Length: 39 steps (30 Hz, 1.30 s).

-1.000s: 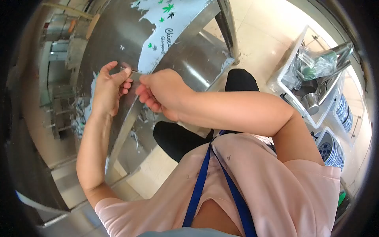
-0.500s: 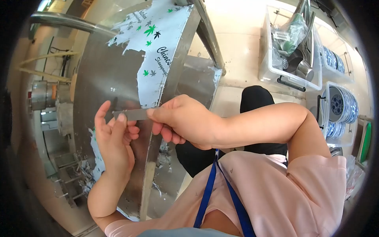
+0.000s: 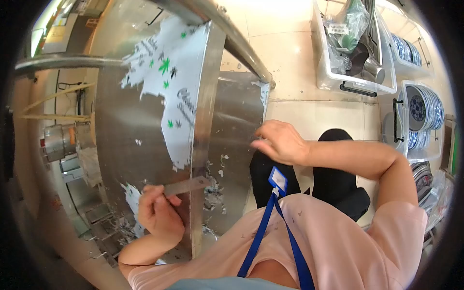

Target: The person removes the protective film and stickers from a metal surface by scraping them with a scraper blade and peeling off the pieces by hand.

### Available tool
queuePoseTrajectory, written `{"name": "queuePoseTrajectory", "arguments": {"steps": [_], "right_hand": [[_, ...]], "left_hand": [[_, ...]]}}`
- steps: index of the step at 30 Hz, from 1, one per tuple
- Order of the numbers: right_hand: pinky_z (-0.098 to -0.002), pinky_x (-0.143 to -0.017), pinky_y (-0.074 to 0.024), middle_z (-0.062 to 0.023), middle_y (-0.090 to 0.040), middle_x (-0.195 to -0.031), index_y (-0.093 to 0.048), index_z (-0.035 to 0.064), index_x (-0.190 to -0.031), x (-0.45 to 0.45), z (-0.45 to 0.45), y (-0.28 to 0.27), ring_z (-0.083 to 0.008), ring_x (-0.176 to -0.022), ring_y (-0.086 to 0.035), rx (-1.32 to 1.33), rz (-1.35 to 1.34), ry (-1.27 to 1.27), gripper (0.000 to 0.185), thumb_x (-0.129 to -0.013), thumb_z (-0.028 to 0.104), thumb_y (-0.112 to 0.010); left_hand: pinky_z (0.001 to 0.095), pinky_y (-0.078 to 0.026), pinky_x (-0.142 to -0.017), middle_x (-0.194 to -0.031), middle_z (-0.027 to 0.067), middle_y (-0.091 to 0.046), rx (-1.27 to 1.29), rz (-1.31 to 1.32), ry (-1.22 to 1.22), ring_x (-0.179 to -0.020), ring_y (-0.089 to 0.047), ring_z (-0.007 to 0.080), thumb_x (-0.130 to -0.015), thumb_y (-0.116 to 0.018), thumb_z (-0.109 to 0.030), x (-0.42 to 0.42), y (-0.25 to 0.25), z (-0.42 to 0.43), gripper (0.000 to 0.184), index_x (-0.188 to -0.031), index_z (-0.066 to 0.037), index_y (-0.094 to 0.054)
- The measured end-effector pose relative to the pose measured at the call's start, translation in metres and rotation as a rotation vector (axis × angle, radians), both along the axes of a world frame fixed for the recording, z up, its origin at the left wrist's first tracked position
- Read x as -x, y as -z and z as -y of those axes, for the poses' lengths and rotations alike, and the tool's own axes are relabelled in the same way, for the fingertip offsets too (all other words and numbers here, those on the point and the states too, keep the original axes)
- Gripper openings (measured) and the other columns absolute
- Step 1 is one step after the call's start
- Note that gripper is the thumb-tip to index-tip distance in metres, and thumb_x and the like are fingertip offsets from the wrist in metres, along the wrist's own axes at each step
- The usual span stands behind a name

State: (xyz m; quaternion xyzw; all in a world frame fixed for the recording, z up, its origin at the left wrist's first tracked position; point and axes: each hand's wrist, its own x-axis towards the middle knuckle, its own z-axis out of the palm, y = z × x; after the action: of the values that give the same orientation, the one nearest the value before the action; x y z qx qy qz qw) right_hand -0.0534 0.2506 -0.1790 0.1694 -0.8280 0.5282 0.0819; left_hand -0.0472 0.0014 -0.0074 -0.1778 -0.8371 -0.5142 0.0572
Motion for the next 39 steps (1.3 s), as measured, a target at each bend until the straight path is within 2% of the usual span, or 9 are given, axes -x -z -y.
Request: {"name": "queuePoseTrajectory", "arguments": {"steps": [16, 21, 24, 25, 28, 32, 34, 35, 39], "right_hand": [[-0.0408, -0.068, -0.0493, -0.0188, -0.059, -0.089, -0.054, -0.0004, -0.105, -0.075, 0.0, 0.054, -0.0344, -0.078, -0.061, 0.035, 0.784, 0.365, 0.028, -0.081, 0.014, -0.06], [-0.0342, -0.07, -0.0486, -0.0174, -0.064, -0.082, -0.061, -0.0005, -0.097, -0.033, 0.001, -0.022, -0.0267, -0.078, -0.063, 0.454, 1.02, 0.382, 0.03, -0.086, 0.027, -0.058], [-0.0338, -0.069, -0.049, -0.0157, -0.066, -0.082, -0.063, 0.0022, -0.096, 0.019, -0.036, -0.048, -0.0259, -0.075, -0.064, 0.337, 0.769, 0.52, 0.03, -0.086, 0.03, -0.058], [-0.0267, -0.061, -0.048, -0.007, -0.065, -0.079, -0.063, 0.0009, -0.098, 0.032, -0.055, -0.033, -0.013, -0.066, -0.059, 0.264, 0.698, 0.545, 0.024, -0.089, 0.022, -0.056], [-0.0285, -0.066, -0.0486, -0.0085, -0.066, -0.08, -0.063, 0.0006, -0.098, 0.071, -0.108, -0.102, -0.0155, -0.07, -0.061, 0.061, 0.698, 0.703, 0.028, -0.089, 0.026, -0.053], [-0.0299, -0.07, -0.0482, -0.0118, -0.066, -0.084, -0.062, 0.0025, -0.097, 0.071, -0.051, -0.182, -0.0185, -0.074, -0.061, 0.3, 0.512, 0.338, 0.025, -0.088, 0.025, -0.057], [-0.0321, -0.072, -0.0479, -0.0129, -0.064, -0.083, -0.061, 0.0025, -0.094, 0.045, -0.003, -0.2, -0.0207, -0.079, -0.061, 0.33, 0.717, 0.366, 0.026, -0.085, 0.027, -0.061], [-0.0407, -0.077, -0.0475, -0.0217, -0.062, -0.089, -0.058, -0.0016, -0.089, 0.029, 0.02, -0.191, -0.0357, -0.085, -0.06, 0.321, 0.785, 0.432, 0.033, -0.083, 0.03, -0.06], [-0.0394, -0.074, -0.047, -0.0202, -0.062, -0.088, -0.057, -0.0049, -0.094, -0.018, 0.063, -0.17, -0.0326, -0.082, -0.061, 0.535, 1.171, 0.38, 0.044, -0.082, 0.037, -0.062]], "left_hand": [[0.0241, -0.041, -0.06, -0.09, 0.0098, -0.051, 0.426, 0.086, 0.043, -0.068, -0.046, 0.0123, -0.092, -0.044, -0.004, -0.01, -0.001, 0.001, 0.033, -0.124, 0.003, -0.036], [0.0267, -0.043, -0.065, -0.098, 0.0156, -0.051, 0.137, 0.218, -0.158, -0.08, -0.051, 0.0162, -0.088, -0.047, -0.003, -0.013, 0.006, -0.014, 0.044, -0.125, 0.012, -0.028], [0.0286, -0.044, -0.065, -0.088, 0.0151, -0.054, 0.301, 0.136, -0.21, -0.073, -0.054, 0.0196, -0.088, -0.05, -0.007, -0.007, 0.004, -0.025, 0.046, -0.126, 0.012, -0.031], [0.0292, -0.045, -0.064, -0.084, 0.0146, -0.055, 0.372, 0.118, -0.202, -0.07, -0.054, 0.0205, -0.088, -0.05, -0.008, -0.004, 0.002, -0.026, 0.046, -0.126, 0.012, -0.032], [0.0311, -0.046, -0.061, -0.076, 0.0133, -0.056, 0.477, 0.075, -0.238, -0.062, -0.055, 0.0229, -0.088, -0.05, -0.011, -0.004, -0.002, -0.031, 0.046, -0.124, 0.013, -0.035], [0.0315, -0.046, -0.057, -0.078, 0.0137, -0.058, 0.473, 0.11, -0.253, -0.062, -0.057, 0.0225, -0.088, -0.051, -0.011, 0.0, -0.009, -0.041, 0.046, -0.126, 0.01, -0.034], [0.0296, -0.046, -0.058, -0.082, 0.0124, -0.058, 0.349, 0.211, -0.268, -0.064, -0.056, 0.0195, -0.088, -0.05, -0.009, -0.001, -0.011, -0.045, 0.047, -0.128, 0.007, -0.03], [0.0282, -0.045, -0.059, -0.084, 0.0112, -0.057, 0.273, 0.242, -0.274, -0.064, -0.055, 0.0175, -0.089, -0.05, -0.007, 0.001, -0.009, -0.045, 0.048, -0.129, 0.006, -0.027], [0.0239, -0.045, -0.059, -0.087, 0.0097, -0.057, 0.191, 0.547, -0.358, -0.066, -0.053, 0.0127, -0.089, -0.05, -0.003, 0.004, -0.029, -0.055, 0.051, -0.132, 0.0, -0.021]]}}
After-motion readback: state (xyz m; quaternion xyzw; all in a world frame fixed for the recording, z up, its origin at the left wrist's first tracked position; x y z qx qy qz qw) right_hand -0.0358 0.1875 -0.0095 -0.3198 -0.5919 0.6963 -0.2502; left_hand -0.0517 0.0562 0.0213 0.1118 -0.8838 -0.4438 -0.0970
